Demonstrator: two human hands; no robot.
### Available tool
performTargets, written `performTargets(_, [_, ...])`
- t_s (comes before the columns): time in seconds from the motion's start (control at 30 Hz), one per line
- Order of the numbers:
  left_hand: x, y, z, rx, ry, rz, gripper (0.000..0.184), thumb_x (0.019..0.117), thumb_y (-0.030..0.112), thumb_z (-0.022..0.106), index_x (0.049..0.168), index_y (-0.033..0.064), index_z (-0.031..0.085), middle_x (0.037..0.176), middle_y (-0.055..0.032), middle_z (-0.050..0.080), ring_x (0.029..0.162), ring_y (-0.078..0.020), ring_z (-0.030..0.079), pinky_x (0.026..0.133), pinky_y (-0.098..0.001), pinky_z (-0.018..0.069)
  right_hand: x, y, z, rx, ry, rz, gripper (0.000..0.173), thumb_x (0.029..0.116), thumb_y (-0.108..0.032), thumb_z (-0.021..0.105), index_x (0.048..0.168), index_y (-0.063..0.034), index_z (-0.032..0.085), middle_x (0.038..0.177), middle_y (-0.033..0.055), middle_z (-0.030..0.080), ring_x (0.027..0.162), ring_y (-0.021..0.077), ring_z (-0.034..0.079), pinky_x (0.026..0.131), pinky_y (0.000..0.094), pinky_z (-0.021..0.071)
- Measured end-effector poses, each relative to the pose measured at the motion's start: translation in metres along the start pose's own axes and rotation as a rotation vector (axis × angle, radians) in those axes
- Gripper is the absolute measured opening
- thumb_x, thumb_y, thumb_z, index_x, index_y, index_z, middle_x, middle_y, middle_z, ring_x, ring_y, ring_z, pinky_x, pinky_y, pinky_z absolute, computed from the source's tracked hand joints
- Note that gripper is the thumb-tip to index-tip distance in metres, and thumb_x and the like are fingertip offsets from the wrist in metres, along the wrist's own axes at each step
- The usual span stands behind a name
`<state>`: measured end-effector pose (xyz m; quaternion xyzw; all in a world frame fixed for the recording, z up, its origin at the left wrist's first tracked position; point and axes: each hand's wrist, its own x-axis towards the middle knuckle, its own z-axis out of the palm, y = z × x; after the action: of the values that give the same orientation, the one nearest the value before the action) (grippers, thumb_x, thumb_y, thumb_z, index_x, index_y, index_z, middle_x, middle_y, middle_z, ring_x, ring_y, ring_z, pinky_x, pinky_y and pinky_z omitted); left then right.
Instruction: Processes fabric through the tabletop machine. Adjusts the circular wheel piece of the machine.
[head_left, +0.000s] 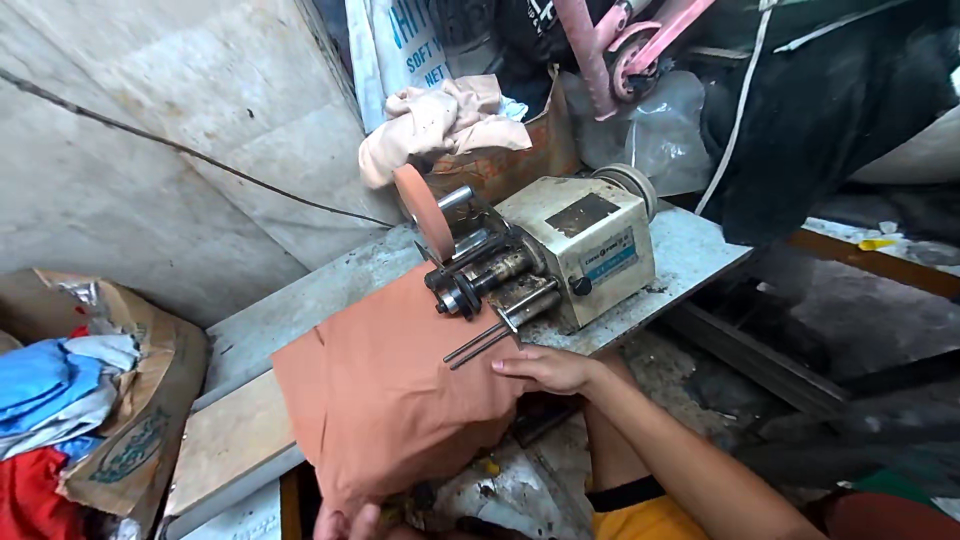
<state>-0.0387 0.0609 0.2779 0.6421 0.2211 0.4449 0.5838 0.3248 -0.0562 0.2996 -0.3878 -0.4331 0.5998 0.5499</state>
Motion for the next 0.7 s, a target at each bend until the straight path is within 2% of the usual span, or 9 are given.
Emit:
performTargets(0.03, [0.005, -0.001, -0.001, -0.060, 0.002, 0.042, 0.039, 0.0904, 0.027, 0.078, 0.127, 0.0248, 0.066, 0.113, 0.0064, 0.075, 0.103, -0.0061, 0.070, 0.093, -0.0288, 0.0584, 0.001, 0.000, -0.002, -0.019, 0.004, 0.013, 0.027, 0.1083, -0.032, 0.047, 0.116, -0.0123, 0.063, 0.098, -0.0045, 0.072, 0.087, 0.0036, 0.068, 0.078, 0.0253, 0.0576])
performTargets(0.17, [0.015, -0.009, 0.003, 0.202, 0.041, -0.013, 0.041, 0.0863, 0.015, 0.081, 0.123, 0.0116, 0.063, 0.110, 0.0026, 0.075, 0.103, -0.0111, 0.071, 0.095, -0.0319, 0.0595, 0.002, 0.007, -0.009, -0.002, -0.041, -0.003, 0.028, 0.1084, -0.027, 0.048, 0.125, -0.0087, 0.061, 0.113, -0.0021, 0.072, 0.106, 0.0077, 0.068, 0.099, 0.0329, 0.0556])
performTargets(0.2, [0.015, -0.009, 0.002, 0.170, 0.021, -0.014, 0.041, 0.0871, 0.018, 0.081, 0.124, 0.0152, 0.064, 0.112, 0.0044, 0.074, 0.104, -0.0098, 0.071, 0.096, -0.0311, 0.0587, 0.002, 0.008, -0.010, -0.007, -0.047, -0.008, 0.028, 0.1083, -0.027, 0.048, 0.124, -0.0085, 0.062, 0.113, -0.0024, 0.072, 0.107, 0.0074, 0.067, 0.100, 0.0330, 0.0546])
performTargets(0.23, [0.015, -0.009, 0.002, 0.064, 0.020, 0.008, 0.041, 0.0883, 0.025, 0.080, 0.126, 0.0214, 0.066, 0.114, 0.0063, 0.074, 0.106, -0.0074, 0.070, 0.096, -0.0295, 0.0577, 0.002, 0.008, -0.010, -0.009, -0.051, -0.003, 0.028, 0.1081, -0.026, 0.048, 0.123, -0.0084, 0.063, 0.113, -0.0024, 0.072, 0.107, 0.0075, 0.067, 0.100, 0.0332, 0.0548])
performTargets(0.3, [0.020, -0.009, 0.004, -0.110, 0.061, 0.078, 0.036, 0.0916, 0.026, 0.076, 0.126, 0.0225, 0.065, 0.114, 0.0049, 0.074, 0.106, -0.0079, 0.070, 0.097, -0.0311, 0.0571, 0.002, 0.007, -0.008, -0.019, -0.047, 0.017, 0.027, 0.1076, -0.027, 0.049, 0.121, -0.0087, 0.064, 0.110, -0.0028, 0.072, 0.105, 0.0069, 0.068, 0.098, 0.0325, 0.0555])
performTargets(0.43, [0.023, -0.010, 0.013, 0.135, 0.075, 0.021, 0.035, 0.0891, 0.015, 0.078, 0.121, 0.0146, 0.064, 0.106, 0.0057, 0.075, 0.098, -0.0078, 0.071, 0.090, -0.0280, 0.0599, 0.002, 0.007, -0.010, -0.018, -0.044, 0.022, 0.028, 0.1072, -0.027, 0.050, 0.123, -0.0084, 0.063, 0.113, -0.0020, 0.072, 0.107, 0.0072, 0.067, 0.100, 0.0331, 0.0544])
performTargets(0.53, [0.023, -0.007, 0.013, -0.079, 0.109, 0.075, 0.035, 0.0909, 0.024, 0.077, 0.124, 0.0229, 0.065, 0.113, 0.0062, 0.074, 0.105, -0.0063, 0.070, 0.094, -0.0284, 0.0581, 0.002, 0.008, -0.010, 0.000, -0.053, 0.019, 0.028, 0.1072, -0.028, 0.050, 0.123, -0.0095, 0.063, 0.112, -0.0021, 0.072, 0.105, 0.0078, 0.068, 0.098, 0.0337, 0.0554])
performTargets(0.63, [0.027, -0.012, 0.016, 0.060, 0.177, 0.066, 0.033, 0.0911, 0.009, 0.074, 0.122, 0.0113, 0.062, 0.106, 0.0039, 0.075, 0.098, -0.0087, 0.071, 0.090, -0.0296, 0.0602, 0.002, 0.007, -0.009, 0.003, -0.051, 0.033, 0.028, 0.1075, -0.029, 0.049, 0.124, -0.0101, 0.063, 0.112, -0.0030, 0.072, 0.106, 0.0065, 0.067, 0.099, 0.0320, 0.0550])
performTargets(0.7, [0.022, -0.013, 0.017, 0.112, 0.141, 0.024, 0.035, 0.0884, 0.007, 0.076, 0.120, 0.0107, 0.062, 0.104, 0.0045, 0.076, 0.096, -0.0084, 0.072, 0.088, -0.0290, 0.0611, 0.003, 0.007, -0.011, 0.005, -0.056, 0.036, 0.028, 0.1076, -0.029, 0.049, 0.123, -0.0104, 0.063, 0.112, -0.0029, 0.072, 0.105, 0.0067, 0.068, 0.098, 0.0319, 0.0553])
